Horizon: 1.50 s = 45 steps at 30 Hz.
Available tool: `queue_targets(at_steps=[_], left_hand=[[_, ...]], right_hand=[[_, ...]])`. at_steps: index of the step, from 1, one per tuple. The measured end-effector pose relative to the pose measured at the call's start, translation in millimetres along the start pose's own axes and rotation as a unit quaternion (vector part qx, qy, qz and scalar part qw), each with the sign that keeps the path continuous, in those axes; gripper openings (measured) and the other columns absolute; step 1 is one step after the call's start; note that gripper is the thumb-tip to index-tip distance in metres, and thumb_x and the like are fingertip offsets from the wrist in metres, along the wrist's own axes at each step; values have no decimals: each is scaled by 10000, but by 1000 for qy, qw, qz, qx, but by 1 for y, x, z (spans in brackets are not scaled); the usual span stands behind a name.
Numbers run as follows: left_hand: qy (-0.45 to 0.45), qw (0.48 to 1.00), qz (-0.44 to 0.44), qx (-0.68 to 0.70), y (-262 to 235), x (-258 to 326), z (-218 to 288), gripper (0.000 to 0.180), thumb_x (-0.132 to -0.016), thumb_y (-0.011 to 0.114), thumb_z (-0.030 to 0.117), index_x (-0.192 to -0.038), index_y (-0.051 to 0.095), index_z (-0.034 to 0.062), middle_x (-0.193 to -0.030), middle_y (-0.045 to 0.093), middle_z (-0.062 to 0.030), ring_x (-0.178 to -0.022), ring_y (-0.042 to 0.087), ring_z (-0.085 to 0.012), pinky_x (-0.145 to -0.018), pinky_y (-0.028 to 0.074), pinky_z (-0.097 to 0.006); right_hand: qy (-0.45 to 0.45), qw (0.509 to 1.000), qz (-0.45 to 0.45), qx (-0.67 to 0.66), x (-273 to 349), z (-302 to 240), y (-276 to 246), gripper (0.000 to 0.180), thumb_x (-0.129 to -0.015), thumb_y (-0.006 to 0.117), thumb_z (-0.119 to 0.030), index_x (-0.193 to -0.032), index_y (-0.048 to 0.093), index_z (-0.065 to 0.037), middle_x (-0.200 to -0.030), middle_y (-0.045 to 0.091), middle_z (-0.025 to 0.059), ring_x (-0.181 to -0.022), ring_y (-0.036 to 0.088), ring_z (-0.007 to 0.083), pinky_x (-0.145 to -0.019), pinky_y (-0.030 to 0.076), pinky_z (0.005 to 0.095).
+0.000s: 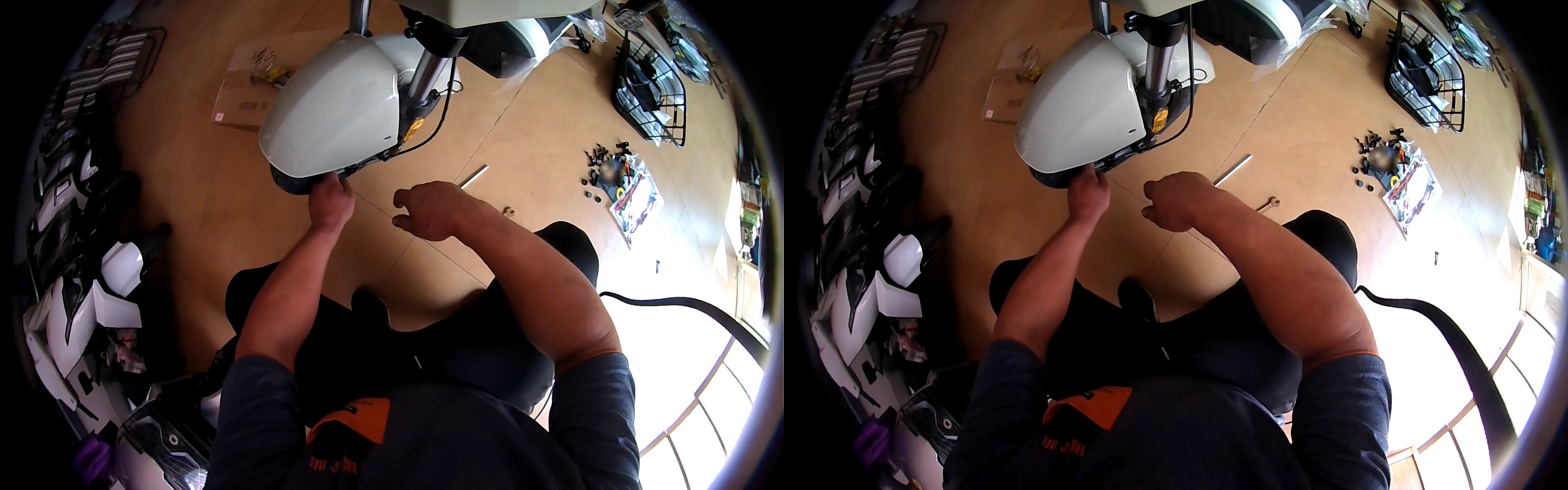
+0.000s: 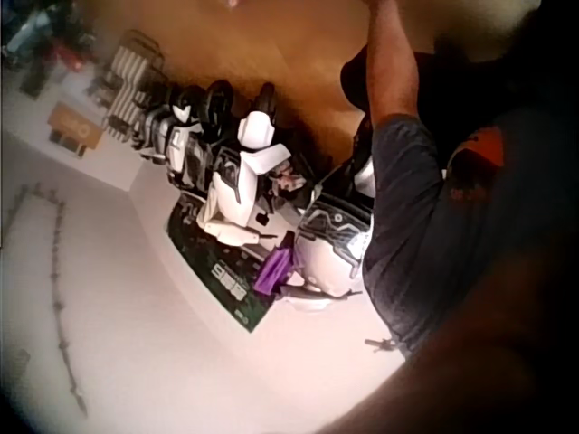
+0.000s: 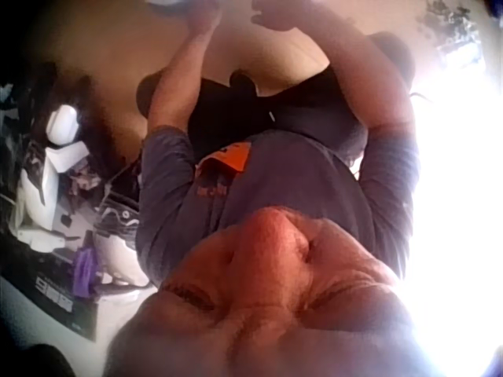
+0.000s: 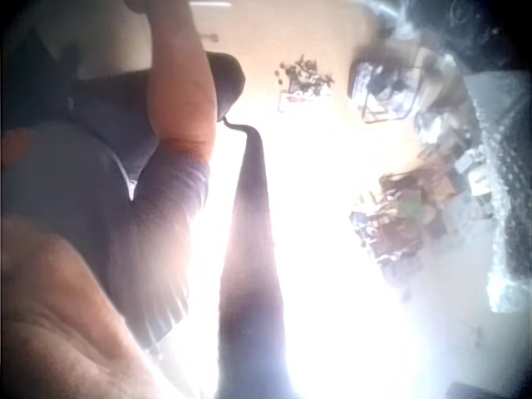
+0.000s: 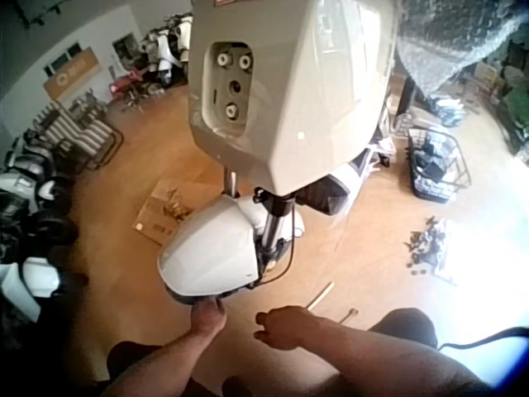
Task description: The person assembles a scooter by attaching the handlebar assembly to the front fork and tightening the mounting bolts. They then move to the front wheel area and use a wrench to tighten the axle nut.
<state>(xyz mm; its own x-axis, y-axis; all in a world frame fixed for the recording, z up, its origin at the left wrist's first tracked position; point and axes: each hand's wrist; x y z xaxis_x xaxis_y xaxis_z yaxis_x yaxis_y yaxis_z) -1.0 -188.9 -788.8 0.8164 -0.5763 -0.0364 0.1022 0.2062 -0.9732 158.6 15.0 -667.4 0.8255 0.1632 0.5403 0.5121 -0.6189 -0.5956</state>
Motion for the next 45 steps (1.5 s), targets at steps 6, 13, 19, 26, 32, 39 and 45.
queue_targets(at_steps=[6,13,19,26,32,39,45], left_hand=[[17,995,-78,-53,-8,-9,6,277,-958,517,223,-1149,633,60,-852,703,-232,-775,681,-433,-714,552,-544],[34,994,-94,-48,-2,-12,5,300,-995,532,306,-1150,627,67,-1004,714,-205,-948,677,-409,-817,541,-538],[-29,987,-148,-61,-8,-15,12,297,-1003,527,308,-1158,639,80,-1011,719,-194,-951,685,-402,-815,544,-538],[90,986,-106,-95,25,8,-59,210,-974,543,233,-1007,661,62,-883,692,-172,-820,687,-373,-763,580,-494],[-438,622,-205,616,4,-1,-31,140,-929,536,168,-833,605,93,-725,563,-29,-637,577,-199,-666,607,-428],[-467,617,-216,595,12,-19,-11,392,-1027,596,430,-812,584,101,-649,445,32,-542,451,-128,-511,470,-286],[-459,647,-184,580,23,-26,-3,310,-1035,594,364,-839,547,128,-703,450,38,-560,418,-102,-494,422,-244]], right_hand=[[-1,1000,2,1,-2,-1,3,432,-1000,565,-395,-1232,612,-34,-1109,720,178,-1076,675,368,-920,531,481],[14,1000,-7,3,-1,4,4,443,-1006,558,-401,-1243,606,-29,-1121,717,177,-1076,672,378,-925,524,483],[20,1000,-4,-6,4,10,3,446,-1008,554,-406,-1242,597,-28,-1118,716,180,-1072,670,380,-909,521,488],[-9,1000,11,-8,1,5,3,443,-1007,547,-406,-1228,608,-27,-1119,715,181,-1069,670,382,-907,523,485],[16,1000,8,-11,-12,14,6,452,-1004,541,-425,-1231,614,-41,-1135,712,180,-1079,666,391,-920,521,481],[90,996,-8,15,-36,54,29,472,-1007,528,-436,-1248,611,-38,-1184,698,187,-1126,650,393,-948,517,485],[178,975,93,-92,-70,79,48,555,-983,550,-450,-1349,567,-33,-1287,660,218,-1171,638,396,-974,515,480]])
Point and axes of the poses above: each hand's wrist, its own x-axis away from the middle knuckle, its own y-axis out of the palm, z = x × y
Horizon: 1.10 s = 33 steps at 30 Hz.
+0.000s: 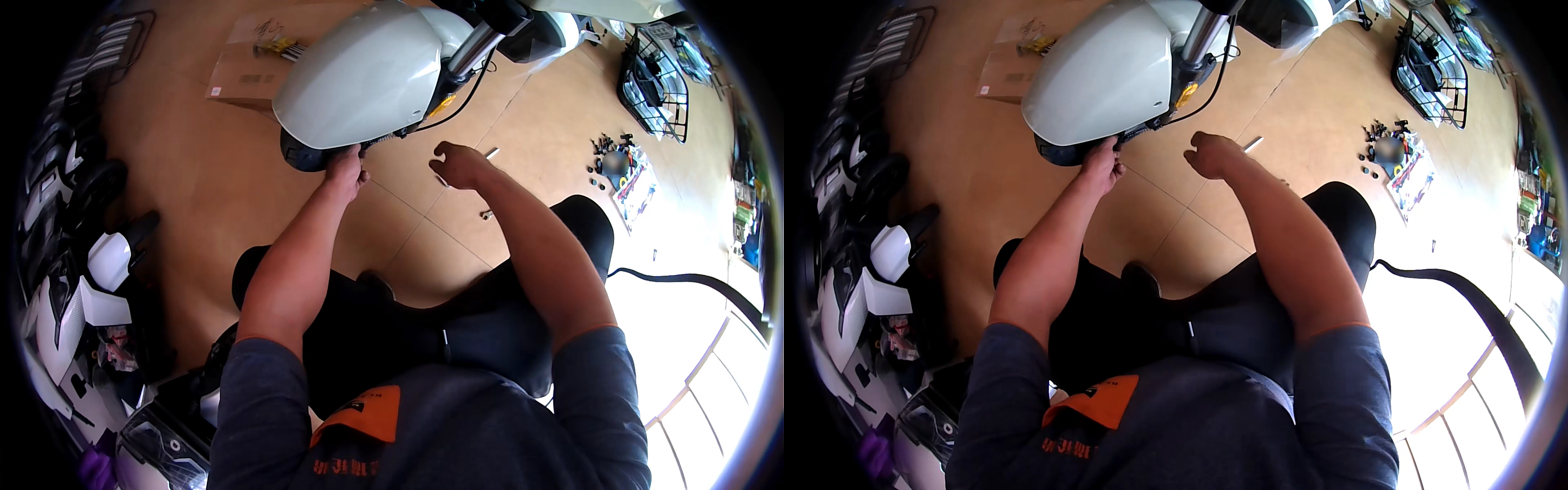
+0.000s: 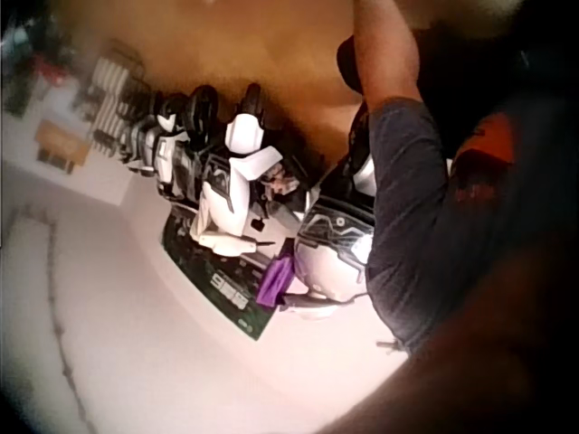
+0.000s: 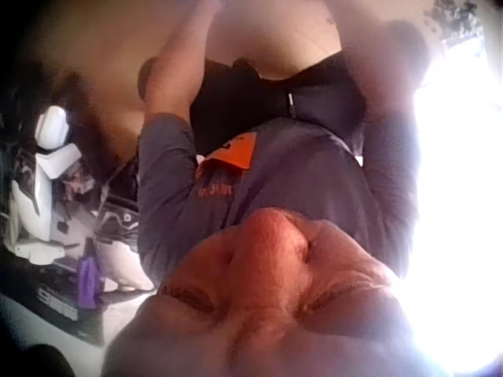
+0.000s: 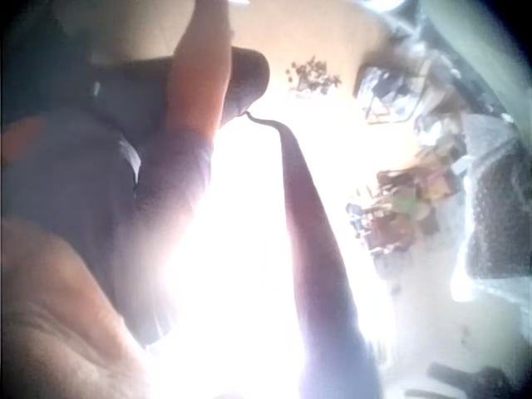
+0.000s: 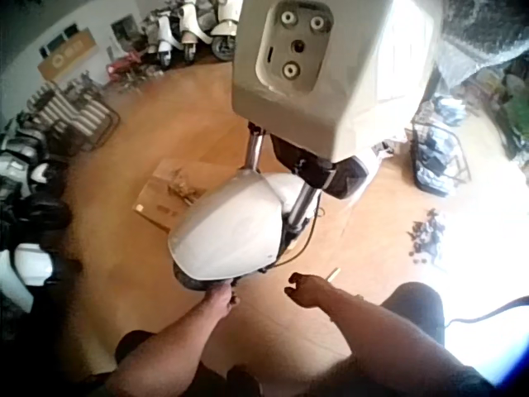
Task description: The person assembles a scooter by attaching the handlebar assembly to the front fork and tightening the mounting bolts. They then move to the front wheel area and use a wrench to tighten the axle nut.
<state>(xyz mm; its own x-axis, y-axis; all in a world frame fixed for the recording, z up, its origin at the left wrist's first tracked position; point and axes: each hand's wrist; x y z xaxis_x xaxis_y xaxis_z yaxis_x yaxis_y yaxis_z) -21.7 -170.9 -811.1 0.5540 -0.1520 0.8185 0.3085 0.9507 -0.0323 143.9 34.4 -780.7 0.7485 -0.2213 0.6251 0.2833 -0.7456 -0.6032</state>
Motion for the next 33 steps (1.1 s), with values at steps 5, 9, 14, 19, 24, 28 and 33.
queue_targets(at_steps=[5,9,14,19,24,28,33], left_hand=[[55,996,0,-70,7,15,14,311,-1009,611,374,-829,543,130,-708,452,35,-568,418,-94,-495,418,-248],[31,967,-74,-240,-3,26,6,285,-988,607,325,-805,556,114,-697,455,32,-565,430,-96,-506,442,-269],[-64,901,-255,-345,-6,54,-28,304,-1003,568,317,-828,615,74,-689,493,17,-594,490,-112,-551,512,-296],[-89,831,-333,-437,2,48,-50,506,-1031,540,523,-854,640,59,-743,560,-17,-625,539,-124,-595,539,-311],[-11,813,-383,-439,33,65,-58,593,-995,536,639,-830,611,74,-766,565,-25,-648,562,-143,-642,511,-308],[-2,773,-429,-468,55,82,-60,571,-1001,546,615,-837,612,72,-789,584,-32,-677,571,-141,-633,514,-326],[-11,593,-464,-657,65,103,-61,554,-1016,553,542,-1007,683,4,-869,661,-91,-696,627,-184,-667,560,-347]], right_hand=[[71,940,25,-331,-31,-21,19,702,-943,639,-414,-1471,442,6,-1232,671,195,-1134,667,322,-927,552,423],[44,786,-32,-616,-38,-21,23,481,-977,634,-230,-1372,480,-3,-1284,627,130,-1122,673,233,-875,593,355],[29,827,-19,-561,-44,5,27,326,-951,647,-85,-1250,562,14,-1255,692,114,-1125,683,179,-894,600,303],[67,852,-27,-518,-20,7,25,318,-993,566,-118,-1271,568,37,-1059,756,160,-900,749,223,-739,636,320],[101,841,-46,-529,39,-3,10,323,-1044,512,-227,-1206,604,37,-991,747,172,-784,742,252,-697,639,343],[103,917,-109,-369,79,21,-27,343,-1044,523,-303,-1117,656,5,-929,762,114,-761,737,187,-665,627,319],[77,996,-31,-42,112,63,-55,292,-978,597,-300,-1025,723,-41,-947,755,123,-861,730,265,-733,582,400]])
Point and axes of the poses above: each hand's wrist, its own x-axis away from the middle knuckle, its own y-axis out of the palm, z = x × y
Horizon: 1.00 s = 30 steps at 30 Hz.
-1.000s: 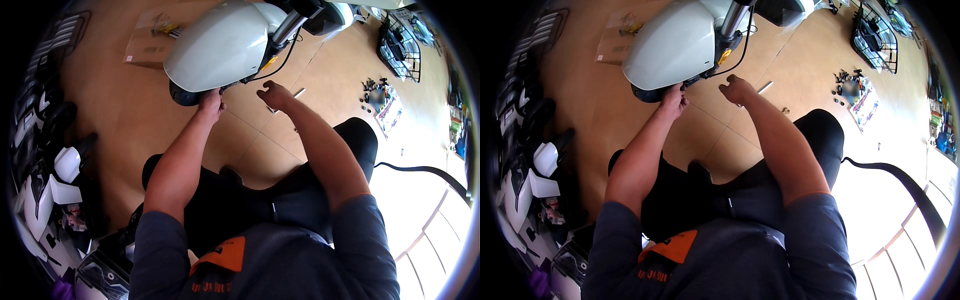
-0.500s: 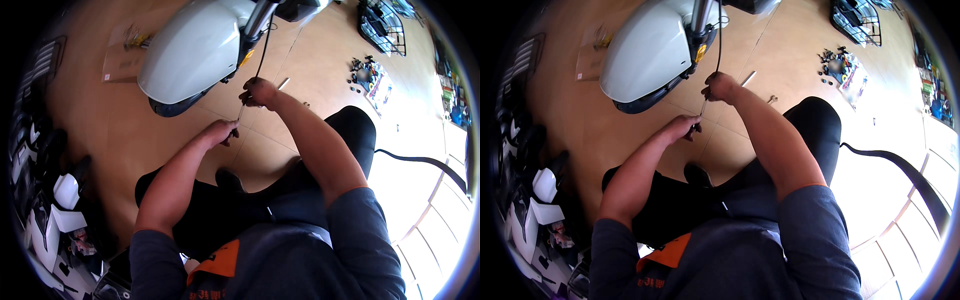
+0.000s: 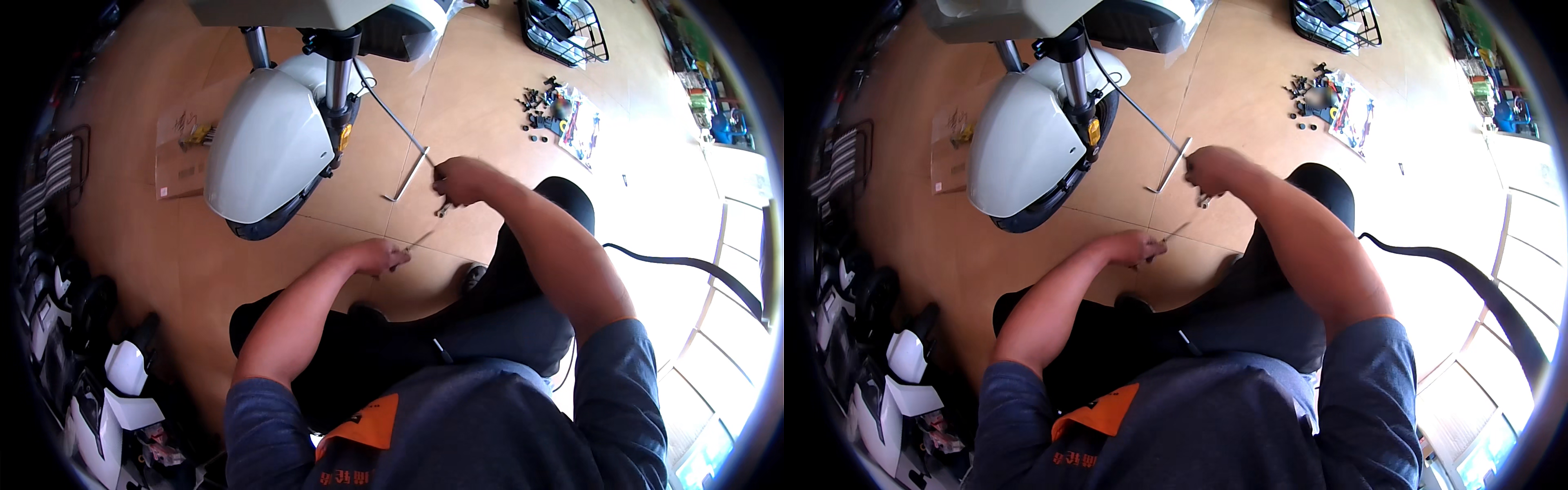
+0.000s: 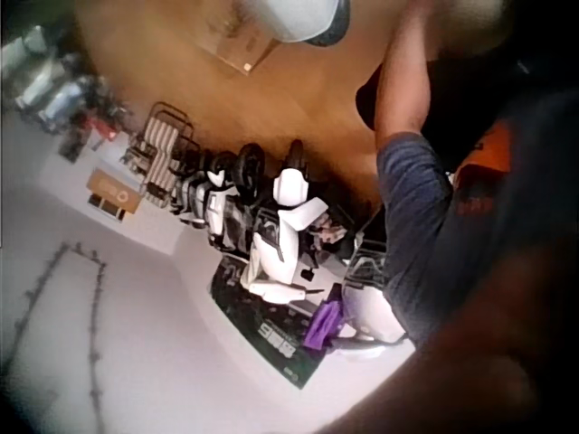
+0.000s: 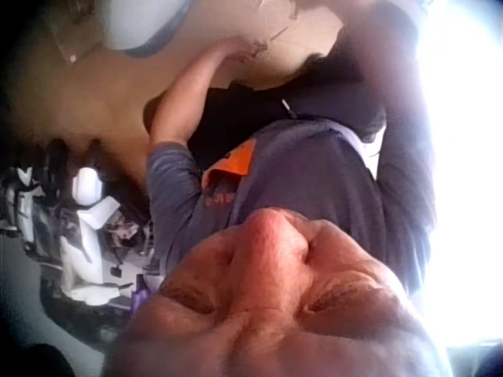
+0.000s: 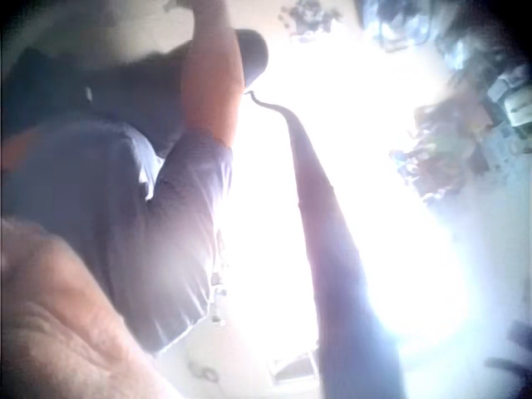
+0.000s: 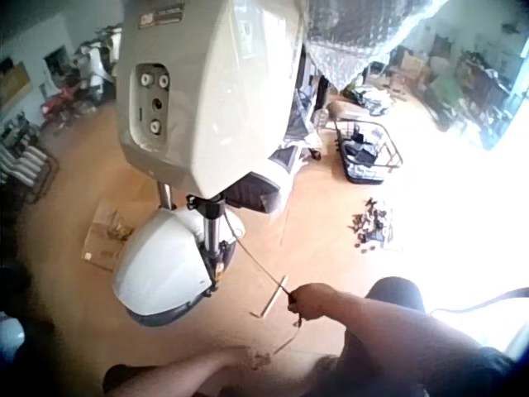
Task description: The person assembles a scooter by attaching the handlebar assembly to the front fork and tightening the mounting bolts. They then move to the front wheel area and use a wrench to tighten the axle nut.
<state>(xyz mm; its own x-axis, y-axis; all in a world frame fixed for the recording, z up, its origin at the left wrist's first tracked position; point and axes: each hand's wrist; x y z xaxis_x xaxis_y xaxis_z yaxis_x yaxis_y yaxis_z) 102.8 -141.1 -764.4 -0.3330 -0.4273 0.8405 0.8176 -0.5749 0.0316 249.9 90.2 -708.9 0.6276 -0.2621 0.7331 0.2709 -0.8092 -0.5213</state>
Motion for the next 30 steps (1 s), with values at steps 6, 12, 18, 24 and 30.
queue_targets(at_steps=[6,12,18,24,30], left_hand=[[-90,994,65,-7,-38,0,-36,429,-1029,564,421,-1020,688,11,-783,635,-71,-651,611,-183,-641,559,-348],[42,906,225,356,-60,10,-17,310,-1038,531,326,-971,664,54,-662,442,43,-584,473,-95,-541,463,-299],[41,882,218,415,-61,25,6,245,-1019,569,316,-989,655,89,-695,451,76,-624,466,-49,-582,451,-247],[66,875,238,415,-61,19,16,227,-1017,525,249,-1003,635,51,-663,445,43,-548,434,-70,-495,405,-258],[71,843,284,451,-65,24,27,181,-1010,535,221,-1020,631,68,-664,466,40,-546,456,-65,-496,428,-260]], right_hand=[[124,985,113,47,-28,29,-26,310,-1031,525,-321,-1221,679,-131,-1178,726,96,-1093,687,308,-897,557,432],[102,777,265,-562,-28,-12,-1,261,-1074,484,-279,-1142,589,-49,-1037,715,150,-848,736,260,-819,606,378],[-95,540,419,-724,26,-34,-61,208,-1102,443,-211,-1122,515,-16,-974,671,164,-824,728,245,-789,642,378],[-211,627,441,-607,44,-57,-87,292,-1092,503,-272,-1105,579,10,-962,694,130,-841,747,220,-820,635,358],[-201,666,486,-529,37,-66,-107,259,-1071,557,-258,-1100,619,-9,-860,728,85,-748,733,154,-731,591,287]])
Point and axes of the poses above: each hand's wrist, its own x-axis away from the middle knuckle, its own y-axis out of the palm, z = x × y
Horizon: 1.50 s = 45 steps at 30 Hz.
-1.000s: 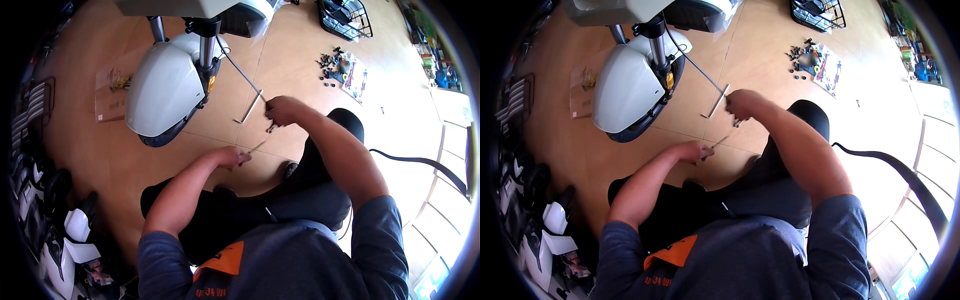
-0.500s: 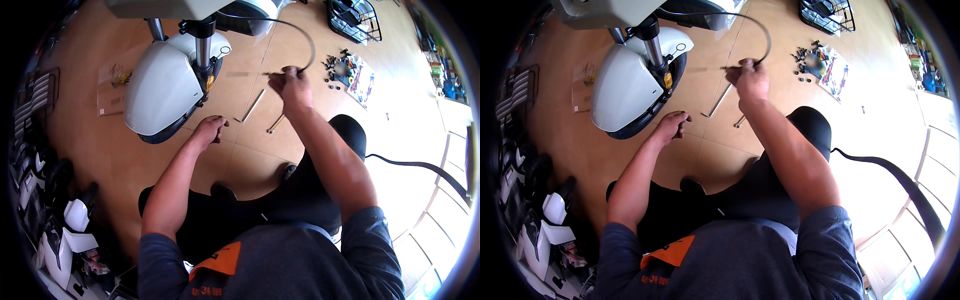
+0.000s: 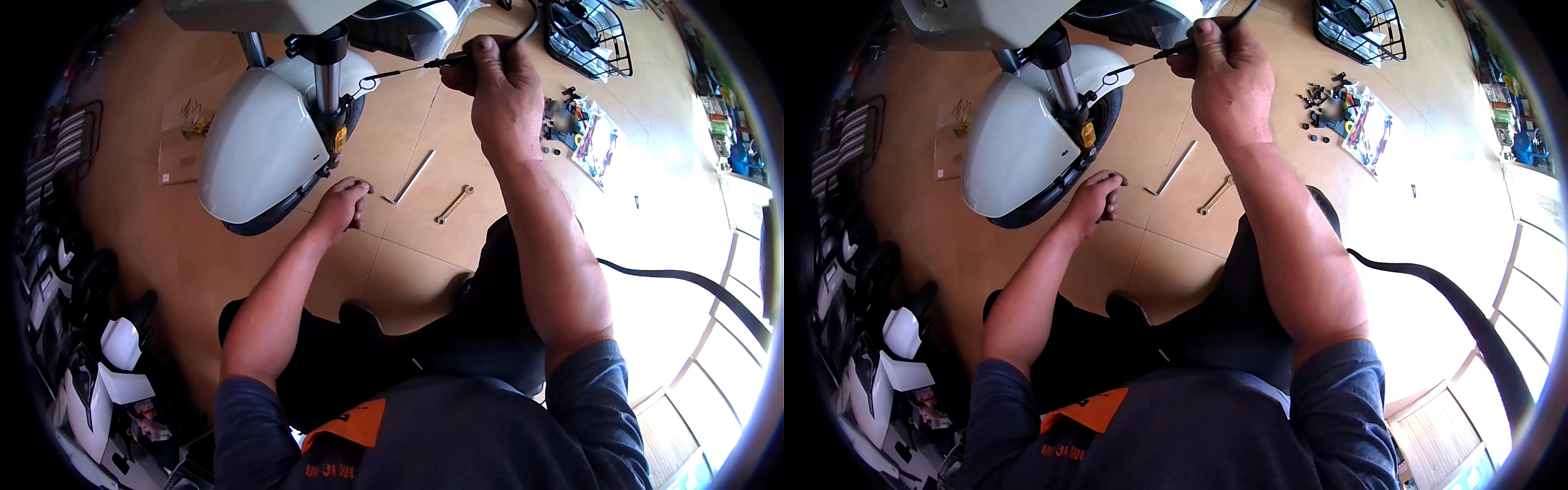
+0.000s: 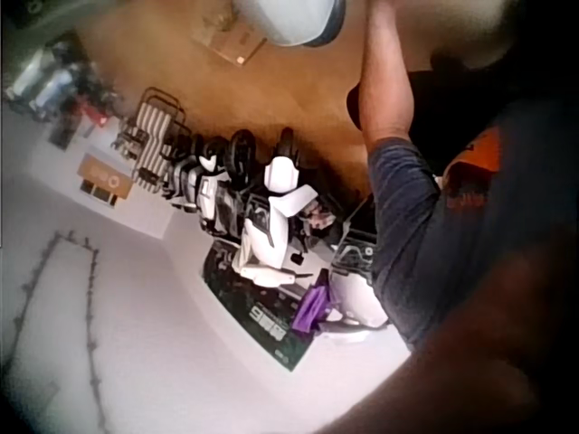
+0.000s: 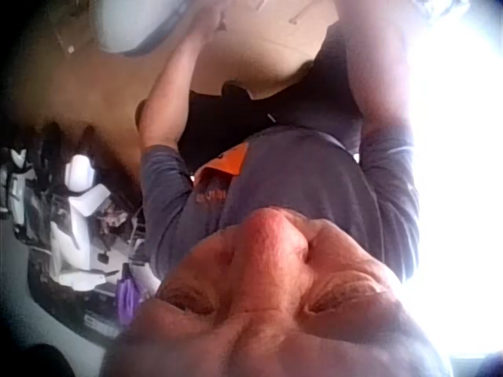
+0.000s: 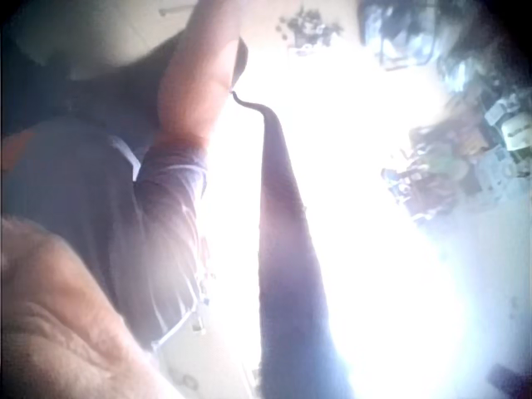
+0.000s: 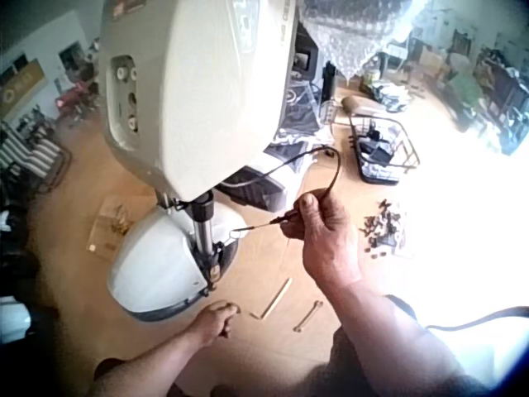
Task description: The person assembles a scooter by attaching the handlebar assembly to the front fork and tightening the mounting bolts. They then move to the front wheel area and use a wrench to tighten the axle nut.
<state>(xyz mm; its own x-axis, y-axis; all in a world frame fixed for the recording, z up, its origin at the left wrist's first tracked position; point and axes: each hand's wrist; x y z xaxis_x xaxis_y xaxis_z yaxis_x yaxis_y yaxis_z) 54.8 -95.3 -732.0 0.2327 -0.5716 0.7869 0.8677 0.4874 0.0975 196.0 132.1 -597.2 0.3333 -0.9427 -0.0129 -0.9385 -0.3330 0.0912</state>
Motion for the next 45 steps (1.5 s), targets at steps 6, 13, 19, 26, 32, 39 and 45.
queue_targets(at_steps=[6,13,19,26,32,39,45], left_hand=[[35,998,-10,54,0,2,9,161,-994,547,192,-1084,611,75,-698,466,43,-572,452,-59,-494,401,-247],[91,969,-22,229,33,1,42,331,-1007,545,189,-1332,517,131,-712,433,46,-579,420,-52,-501,359,-227],[86,877,-116,457,55,-25,60,275,-1038,604,370,-892,507,157,-676,430,58,-574,417,-68,-490,341,-209],[98,805,-38,584,77,-62,76,439,-984,686,420,-719,442,168,-621,364,67,-528,382,-70,-463,339,-211],[130,852,51,504,75,-72,65,355,-1020,635,399,-768,488,197,-596,368,90,-486,366,-48,-432,326,-206],[178,914,96,351,77,-69,56,235,-1054,553,446,-1031,543,213,-642,342,65,-507,338,-45,-450,315,-225],[249,944,217,13,70,-64,54,423,-1079,468,448,-1196,636,79,-744,569,-58,-614,543,-193,-553,446,-335]], right_hand=[[-36,996,-35,68,-10,1,9,251,-1062,579,-240,-1095,621,6,-867,723,90,-753,727,153,-731,605,291],[-36,987,-80,137,-18,19,39,262,-1021,610,-328,-1117,680,-95,-914,750,95,-802,735,212,-756,551,373],[-83,949,-129,275,-17,23,53,255,-992,610,-384,-1099,689,-166,-947,729,106,-941,679,350,-810,528,454],[-102,935,-132,313,-15,26,57,269,-987,612,-379,-1066,675,-130,-965,720,130,-945,677,359,-807,524,469],[-103,937,-138,305,-11,30,61,279,-978,631,-370,-1048,669,-103,-985,712,141,-960,670,360,-806,519,472],[-94,932,-144,320,-10,37,62,311,-986,624,-387,-1123,679,-113,-1057,700,124,-1015,655,348,-850,517,447],[-115,938,-125,301,-7,44,67,294,-981,631,-377,-1069,702,-106,-1026,690,122,-1001,653,345,-848,516,450]])
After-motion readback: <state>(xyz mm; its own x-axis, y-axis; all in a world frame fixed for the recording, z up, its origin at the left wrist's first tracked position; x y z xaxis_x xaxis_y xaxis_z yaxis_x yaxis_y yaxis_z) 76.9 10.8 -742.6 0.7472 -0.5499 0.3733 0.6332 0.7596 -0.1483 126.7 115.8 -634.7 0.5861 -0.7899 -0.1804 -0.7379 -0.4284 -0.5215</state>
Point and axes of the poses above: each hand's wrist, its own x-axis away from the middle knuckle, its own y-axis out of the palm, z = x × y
